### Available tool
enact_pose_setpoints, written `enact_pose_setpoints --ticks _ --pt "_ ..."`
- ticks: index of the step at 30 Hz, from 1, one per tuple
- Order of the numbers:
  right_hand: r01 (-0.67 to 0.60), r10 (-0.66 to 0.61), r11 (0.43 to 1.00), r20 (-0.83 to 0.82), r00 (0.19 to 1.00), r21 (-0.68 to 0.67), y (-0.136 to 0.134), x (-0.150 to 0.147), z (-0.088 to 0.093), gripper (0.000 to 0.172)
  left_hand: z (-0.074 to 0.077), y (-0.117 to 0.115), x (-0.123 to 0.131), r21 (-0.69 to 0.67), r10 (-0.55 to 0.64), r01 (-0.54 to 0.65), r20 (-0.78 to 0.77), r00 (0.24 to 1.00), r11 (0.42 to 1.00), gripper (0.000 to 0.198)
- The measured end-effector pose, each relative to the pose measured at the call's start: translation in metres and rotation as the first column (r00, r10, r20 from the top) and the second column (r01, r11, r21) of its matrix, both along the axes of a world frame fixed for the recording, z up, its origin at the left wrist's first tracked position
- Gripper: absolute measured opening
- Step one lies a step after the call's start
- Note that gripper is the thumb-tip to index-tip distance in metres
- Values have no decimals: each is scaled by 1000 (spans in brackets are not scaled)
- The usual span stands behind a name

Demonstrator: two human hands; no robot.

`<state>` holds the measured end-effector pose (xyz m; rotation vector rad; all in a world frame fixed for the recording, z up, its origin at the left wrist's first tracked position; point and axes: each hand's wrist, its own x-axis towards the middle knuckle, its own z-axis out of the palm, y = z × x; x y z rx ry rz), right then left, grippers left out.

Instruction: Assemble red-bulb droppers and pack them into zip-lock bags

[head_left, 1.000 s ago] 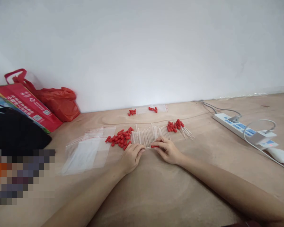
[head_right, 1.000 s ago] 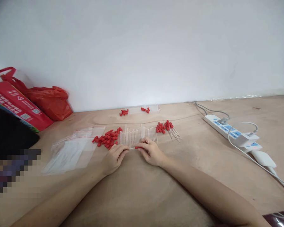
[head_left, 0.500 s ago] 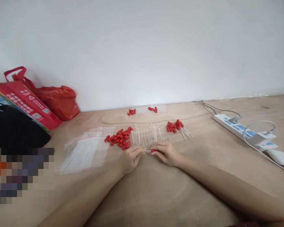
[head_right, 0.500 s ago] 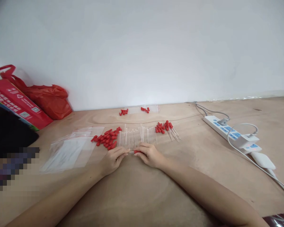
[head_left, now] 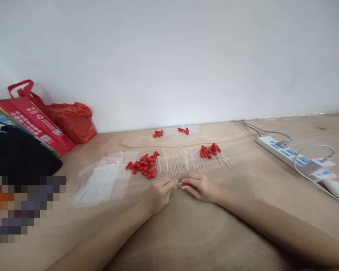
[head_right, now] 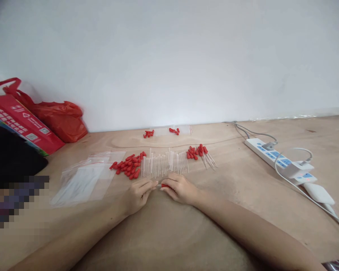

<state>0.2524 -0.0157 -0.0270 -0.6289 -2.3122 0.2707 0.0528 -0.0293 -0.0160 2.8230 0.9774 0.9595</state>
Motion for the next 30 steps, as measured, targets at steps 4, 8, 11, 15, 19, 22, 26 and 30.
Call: enact_pose_setpoints --ticks 4,8,11,15,19,22,26,30 --pt "-12 12 1000 20 1000 -19 0 -2 1 18 -2 -1 3 10 -3 3 -2 1000 1000 23" --pt "-16 16 999 25 1000 -32 -1 -4 3 17 -3 0 4 8 -17 17 2 1000 1000 24" --pt "-14 13 996 -17 1000 -94 -1 -4 5 17 -2 0 4 -31 5 -5 13 1000 999 23" --pt "-5 -80 949 -256 963 -315 1 -8 2 15 0 0 4 -106 55 -46 81 995 993 19" --pt "-74 -273 812 -488 829 -579 10 -11 1 23 0 0 3 -161 96 -76 116 989 984 25" --pt "-101 -339 765 -531 777 -636 29 6 16 29 0 1 1 -139 150 -132 123 981 981 36" --pt "43 -459 753 -478 749 -656 62 60 46 48 1 2 0 -118 175 -160 135 975 980 35" --pt "527 -699 692 -275 660 -493 86 109 50 45 5 2 2 -117 133 -118 125 983 986 31"
